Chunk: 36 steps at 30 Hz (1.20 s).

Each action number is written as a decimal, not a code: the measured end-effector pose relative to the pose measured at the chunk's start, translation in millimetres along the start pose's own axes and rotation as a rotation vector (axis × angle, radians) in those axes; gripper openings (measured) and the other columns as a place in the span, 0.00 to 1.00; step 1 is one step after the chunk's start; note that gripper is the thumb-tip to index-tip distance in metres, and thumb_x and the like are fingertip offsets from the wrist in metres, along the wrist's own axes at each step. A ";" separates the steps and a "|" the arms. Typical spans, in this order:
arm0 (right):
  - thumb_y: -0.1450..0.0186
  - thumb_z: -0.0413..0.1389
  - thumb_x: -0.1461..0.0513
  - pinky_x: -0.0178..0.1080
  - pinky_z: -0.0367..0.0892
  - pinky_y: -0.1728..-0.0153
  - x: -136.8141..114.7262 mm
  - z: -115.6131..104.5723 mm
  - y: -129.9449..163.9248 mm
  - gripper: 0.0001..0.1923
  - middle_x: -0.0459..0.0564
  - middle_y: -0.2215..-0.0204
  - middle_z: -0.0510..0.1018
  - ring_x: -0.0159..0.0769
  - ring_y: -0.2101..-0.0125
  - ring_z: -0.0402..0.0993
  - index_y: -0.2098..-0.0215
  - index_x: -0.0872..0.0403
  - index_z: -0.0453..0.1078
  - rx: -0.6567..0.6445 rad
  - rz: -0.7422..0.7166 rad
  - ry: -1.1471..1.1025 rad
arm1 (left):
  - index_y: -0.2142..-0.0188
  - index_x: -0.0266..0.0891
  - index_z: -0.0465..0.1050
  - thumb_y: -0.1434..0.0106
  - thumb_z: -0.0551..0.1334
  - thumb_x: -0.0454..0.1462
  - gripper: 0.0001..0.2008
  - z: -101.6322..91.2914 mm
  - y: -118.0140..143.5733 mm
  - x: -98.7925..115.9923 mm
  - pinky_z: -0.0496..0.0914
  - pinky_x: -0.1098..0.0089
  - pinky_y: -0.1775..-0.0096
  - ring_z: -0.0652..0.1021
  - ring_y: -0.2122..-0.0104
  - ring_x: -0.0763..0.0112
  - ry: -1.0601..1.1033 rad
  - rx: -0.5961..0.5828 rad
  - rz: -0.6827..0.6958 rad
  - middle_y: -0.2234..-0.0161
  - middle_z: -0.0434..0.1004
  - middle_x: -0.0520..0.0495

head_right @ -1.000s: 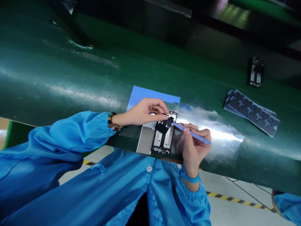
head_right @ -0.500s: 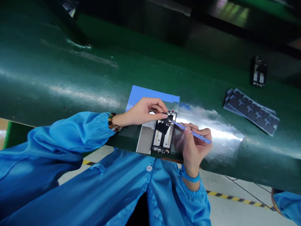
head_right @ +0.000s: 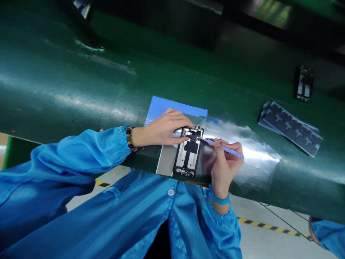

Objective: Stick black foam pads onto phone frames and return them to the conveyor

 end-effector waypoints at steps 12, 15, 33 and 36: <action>0.40 0.72 0.63 0.49 0.81 0.48 -0.7 2.3 -0.3 0.16 0.40 0.72 0.80 0.37 0.63 0.83 0.68 0.50 0.67 0.046 -0.005 0.021 | 0.42 0.42 0.77 0.26 0.66 0.40 0.15 2.8 0.7 2.2 0.61 0.59 0.46 0.79 0.46 0.58 -0.043 0.009 0.004 0.45 0.85 0.43; 0.40 0.71 0.63 0.49 0.82 0.50 -1.5 3.5 -1.0 0.16 0.40 0.72 0.79 0.37 0.64 0.83 0.68 0.50 0.66 0.054 -0.004 0.034 | 0.42 0.42 0.77 0.27 0.66 0.39 0.15 2.8 0.4 3.1 0.61 0.59 0.46 0.79 0.46 0.58 -0.047 0.017 0.015 0.45 0.85 0.44; 0.40 0.71 0.63 0.49 0.81 0.50 3.1 0.4 -5.2 0.16 0.41 0.71 0.81 0.36 0.64 0.83 0.68 0.50 0.66 0.039 -0.013 0.030 | 0.43 0.41 0.77 0.27 0.66 0.39 0.15 4.6 0.4 2.6 0.62 0.58 0.47 0.79 0.46 0.58 -0.068 0.022 0.024 0.46 0.85 0.45; 0.40 0.72 0.64 0.47 0.81 0.51 2.8 1.1 -4.8 0.16 0.40 0.72 0.80 0.35 0.65 0.83 0.68 0.50 0.66 0.037 -0.013 0.008 | 0.43 0.41 0.77 0.27 0.66 0.39 0.15 3.8 0.0 3.2 0.62 0.58 0.47 0.79 0.46 0.58 -0.069 0.013 0.017 0.46 0.85 0.44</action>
Point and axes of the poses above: each hand's wrist, its own y-axis away from the middle knuckle, its own z-axis out of the palm, x = y × z, the point moved 1 cm from there along -y, towards the middle knuckle
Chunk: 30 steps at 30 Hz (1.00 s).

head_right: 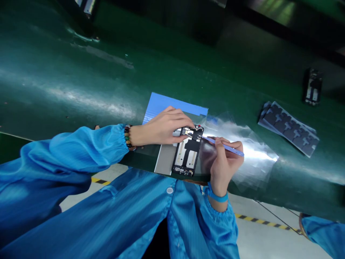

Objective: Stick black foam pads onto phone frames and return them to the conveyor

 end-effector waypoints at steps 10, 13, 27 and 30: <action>0.39 0.72 0.62 0.49 0.81 0.49 -2.0 -0.1 0.7 0.17 0.40 0.71 0.80 0.36 0.64 0.84 0.68 0.50 0.66 -0.014 -0.001 0.061 | 0.43 0.42 0.79 0.25 0.65 0.40 0.14 -0.1 0.2 -0.4 0.62 0.57 0.48 0.78 0.45 0.57 -0.022 -0.029 0.014 0.43 0.83 0.42; 0.38 0.71 0.63 0.49 0.80 0.48 -1.9 0.3 1.7 0.16 0.41 0.69 0.82 0.36 0.63 0.84 0.67 0.50 0.67 -0.014 0.002 0.069 | 0.44 0.44 0.81 0.24 0.63 0.41 0.13 0.6 1.3 -1.3 0.63 0.57 0.49 0.76 0.45 0.55 -0.083 -0.061 0.048 0.41 0.80 0.41; 0.41 0.71 0.62 0.51 0.78 0.43 4.6 -27.5 -12.2 0.14 0.39 0.72 0.77 0.40 0.63 0.84 0.67 0.49 0.69 0.143 -0.116 0.024 | 0.30 0.49 0.71 0.27 0.64 0.39 0.27 0.4 -4.3 6.7 0.65 0.58 0.50 0.74 0.46 0.50 -0.340 -0.159 0.144 0.41 0.74 0.36; 0.41 0.71 0.61 0.53 0.78 0.43 9.8 -30.4 -15.3 0.15 0.39 0.72 0.78 0.40 0.64 0.84 0.67 0.49 0.68 0.127 -0.110 0.015 | 0.28 0.50 0.69 0.27 0.64 0.40 0.29 1.6 -9.1 5.3 0.66 0.57 0.48 0.74 0.45 0.50 -0.357 -0.174 0.146 0.40 0.74 0.36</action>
Point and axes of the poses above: each hand's wrist, its own y-axis away from the middle knuckle, its own z-axis out of the palm, x = y × z, the point moved 1 cm from there along -y, towards the middle knuckle
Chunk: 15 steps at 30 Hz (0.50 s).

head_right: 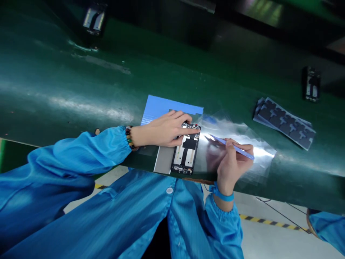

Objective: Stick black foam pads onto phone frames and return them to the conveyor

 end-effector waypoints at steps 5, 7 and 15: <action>0.41 0.72 0.58 0.55 0.78 0.41 4.0 2.3 2.0 0.16 0.40 0.71 0.79 0.40 0.63 0.85 0.67 0.49 0.67 -0.005 0.022 0.013 | 0.27 0.47 0.67 0.22 0.59 0.46 0.27 -7.4 12.2 13.8 0.67 0.50 0.39 0.73 0.36 0.46 -0.014 -0.021 0.032 0.30 0.68 0.36; 0.41 0.72 0.58 0.56 0.78 0.42 2.9 2.7 3.5 0.17 0.41 0.71 0.80 0.41 0.62 0.85 0.66 0.49 0.67 -0.001 0.040 -0.002 | 0.28 0.43 0.68 0.23 0.57 0.57 0.33 -9.2 30.4 34.3 0.64 0.48 0.32 0.71 0.32 0.46 0.033 -0.045 0.103 0.27 0.65 0.36; 0.39 0.74 0.56 0.53 0.79 0.44 -1.0 4.7 7.1 0.19 0.44 0.66 0.82 0.41 0.59 0.85 0.65 0.49 0.68 -0.022 0.095 -0.010 | 0.27 0.46 0.65 0.25 0.66 0.46 0.31 11.7 83.7 99.4 0.63 0.54 0.27 0.71 0.29 0.57 0.026 -0.112 0.051 0.24 0.64 0.45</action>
Point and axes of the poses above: each hand's wrist, its own y-axis away from the middle knuckle, its own z-axis out of the palm, x = y × z, the point moved 1 cm from there along -y, towards the middle knuckle
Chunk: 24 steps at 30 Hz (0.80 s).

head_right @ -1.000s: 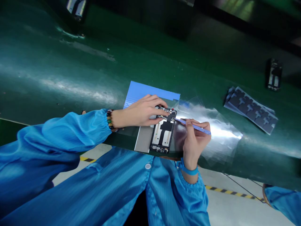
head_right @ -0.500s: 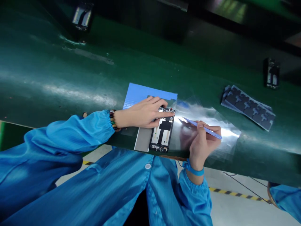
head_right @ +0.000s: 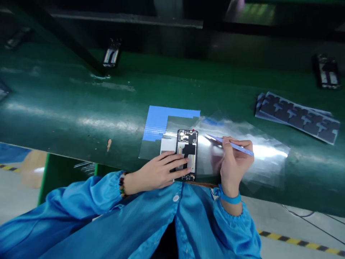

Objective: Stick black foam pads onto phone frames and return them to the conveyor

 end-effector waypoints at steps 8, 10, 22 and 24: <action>0.35 0.74 0.56 0.52 0.78 0.43 -8.4 2.5 18.2 0.17 0.48 0.61 0.84 0.42 0.55 0.85 0.61 0.50 0.71 -0.167 -0.019 -0.010 | 0.38 0.41 0.76 0.26 0.66 0.55 0.27 -22.8 21.7 -24.6 0.73 0.53 0.38 0.81 0.44 0.57 0.074 0.342 -0.202 0.41 0.84 0.41; 0.34 0.73 0.57 0.51 0.78 0.44 -11.2 8.6 31.4 0.16 0.49 0.60 0.85 0.42 0.54 0.85 0.61 0.50 0.70 -0.339 -0.001 -0.019 | 0.40 0.40 0.78 0.26 0.68 0.50 0.23 -21.0 31.1 -26.4 0.74 0.55 0.42 0.82 0.46 0.58 0.028 0.310 -0.190 0.43 0.85 0.43; 0.31 0.69 0.57 0.53 0.75 0.44 5.3 21.6 58.8 0.13 0.49 0.60 0.83 0.43 0.54 0.83 0.63 0.48 0.69 -0.583 0.003 0.106 | 0.41 0.40 0.79 0.24 0.67 0.48 0.19 -8.6 41.6 -25.6 0.71 0.56 0.39 0.81 0.43 0.60 -0.012 0.290 -0.215 0.40 0.84 0.47; 0.31 0.69 0.57 0.54 0.74 0.42 3.8 22.9 58.5 0.12 0.49 0.61 0.83 0.43 0.55 0.83 0.63 0.48 0.70 -0.594 -0.013 0.135 | 0.40 0.40 0.78 0.24 0.66 0.48 0.19 -8.5 41.5 -25.4 0.70 0.56 0.39 0.80 0.42 0.60 -0.015 0.274 -0.220 0.40 0.84 0.47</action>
Point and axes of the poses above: each hand's wrist, its own y-axis away from the middle knuckle, its own z-axis out of the palm, x = y × z, the point moved 1 cm from there along -y, towards the middle knuckle
